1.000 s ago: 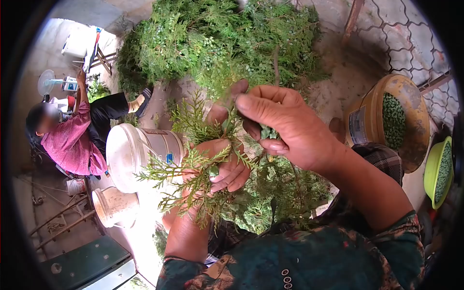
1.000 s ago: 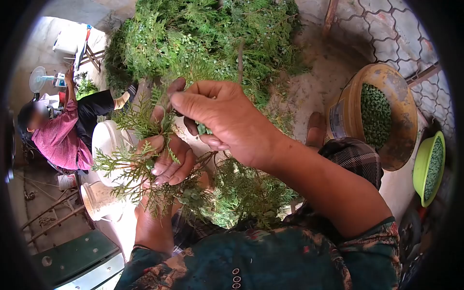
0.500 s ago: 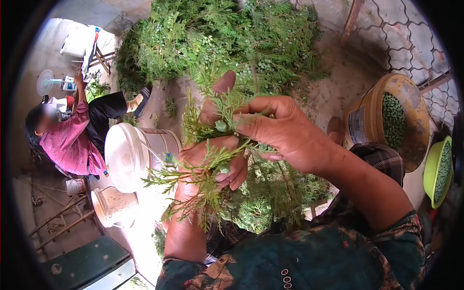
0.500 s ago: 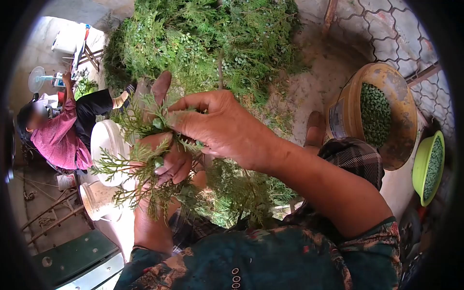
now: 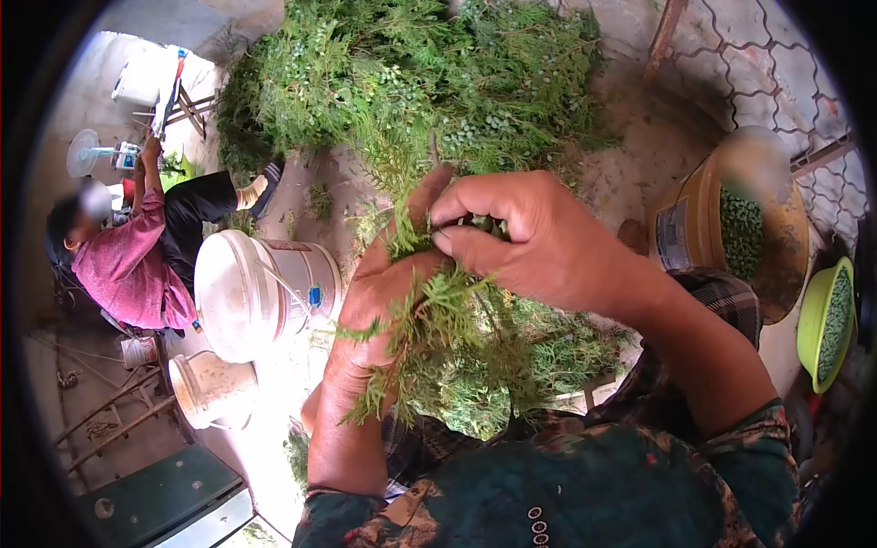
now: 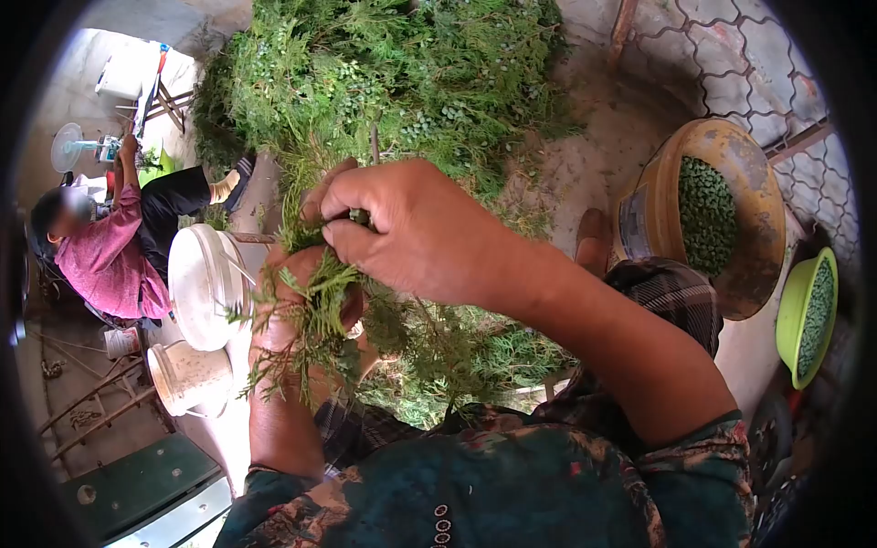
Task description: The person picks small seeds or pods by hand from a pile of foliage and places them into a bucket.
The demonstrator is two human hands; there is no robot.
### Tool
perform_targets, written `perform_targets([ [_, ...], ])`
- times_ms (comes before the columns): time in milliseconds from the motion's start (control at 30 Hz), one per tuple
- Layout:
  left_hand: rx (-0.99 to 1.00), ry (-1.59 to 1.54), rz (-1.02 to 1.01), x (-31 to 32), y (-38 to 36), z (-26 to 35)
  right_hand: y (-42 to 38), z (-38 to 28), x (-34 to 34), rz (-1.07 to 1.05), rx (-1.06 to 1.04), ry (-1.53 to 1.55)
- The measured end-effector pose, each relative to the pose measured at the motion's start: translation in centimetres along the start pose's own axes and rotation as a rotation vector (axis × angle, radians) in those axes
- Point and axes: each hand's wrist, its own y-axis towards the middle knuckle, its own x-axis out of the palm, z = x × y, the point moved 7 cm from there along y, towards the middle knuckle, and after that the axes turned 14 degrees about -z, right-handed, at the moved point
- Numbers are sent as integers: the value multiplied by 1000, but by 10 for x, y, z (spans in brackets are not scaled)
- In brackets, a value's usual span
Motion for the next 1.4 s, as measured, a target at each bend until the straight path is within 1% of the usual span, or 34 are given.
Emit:
perform_targets([
  [33,-37,-105,-54,-8,1,-12,-2,-8,-2,60,-45,-196],
  [67,-39,-104,-55,-9,0,-10,-3,-5,0,61,-44,-195],
  [133,-194,58,78,-17,-5,-13,-8,-13,1,191,-141,-586],
  [167,-269,139,144,-21,-8,-15,-8,-13,-4,194,-139,-588],
  [200,-106,8,302,-31,-11,-28,-10,-14,-18,292,-135,-609],
  [233,-106,6,301,-39,-9,-34,-12,-15,-32,387,-130,-628],
  [267,-37,-167,118,-37,-1,-35,-13,-13,-49,494,-171,-407],
  [300,35,-338,-63,-30,5,-31,-17,-19,-58,489,-174,-408],
  [333,14,-212,-28,-31,10,-26,-16,-1,-65,341,-107,306],
  [367,16,-212,-22,-32,13,-25,-13,9,-51,158,-24,1013],
  [433,100,-437,-105,-27,17,-21,-12,10,-41,203,16,1072],
  [500,122,-506,-24,-27,14,-21,-8,10,-25,88,75,1044],
  [567,120,-558,-88,-25,19,-23,-9,5,-14,65,106,947],
  [600,121,-586,-198,-25,22,-24,-7,2,-10,26,82,747],
  [633,121,-586,-198,-27,22,-26,-5,-2,-5,-10,56,546],
  [667,88,-575,-163,-30,22,-29,-4,-6,-3,23,37,310],
  [700,54,-564,-130,-28,23,-30,-3,-1,4,26,38,311],
  [733,38,-391,109,-32,14,-31,-4,0,6,91,-23,137],
  [767,35,-392,106,-21,13,-26,-6,-2,6,153,-82,-37],
  [800,17,-240,168,-17,11,-20,-6,-1,8,145,-39,-173],
  [833,-1,-89,229,-18,9,-16,-5,2,8,146,-37,-173],
  [867,-87,-155,271,-21,10,-23,-4,2,10,135,-41,-243],
  [933,-81,-151,230,-23,11,-25,-1,3,10,121,-47,-313],
  [967,-76,-145,187,-21,13,-26,-2,-3,8,156,-89,-467],
  [1000,-77,-278,145,-16,14,-28,-4,-7,6,191,-130,-621],
  [1033,-80,-279,143,-18,14,-31,-3,-8,-1,192,-126,-621],
  [1100,15,-587,-82,-18,20,-37,-5,0,-47,454,43,-250],
  [1133,56,-586,-249,-18,23,-32,-5,6,-62,376,-1,229],
  [1167,71,-591,-248,-20,25,-30,-6,9,-68,280,-39,705],
  [1200,100,-556,-219,-22,26,-28,-3,10,-68,234,-69,875],
  [1267,143,-478,-96,-26,25,-23,-5,15,-58,212,-38,924],
  [1300,150,-483,-98,-20,21,-17,-6,19,-50,197,-6,981],
  [1367,103,-532,11,-18,14,-16,-3,19,-34,114,17,959],
  [1400,242,-523,-69,-18,16,-13,-3,18,-29,116,65,890],
])
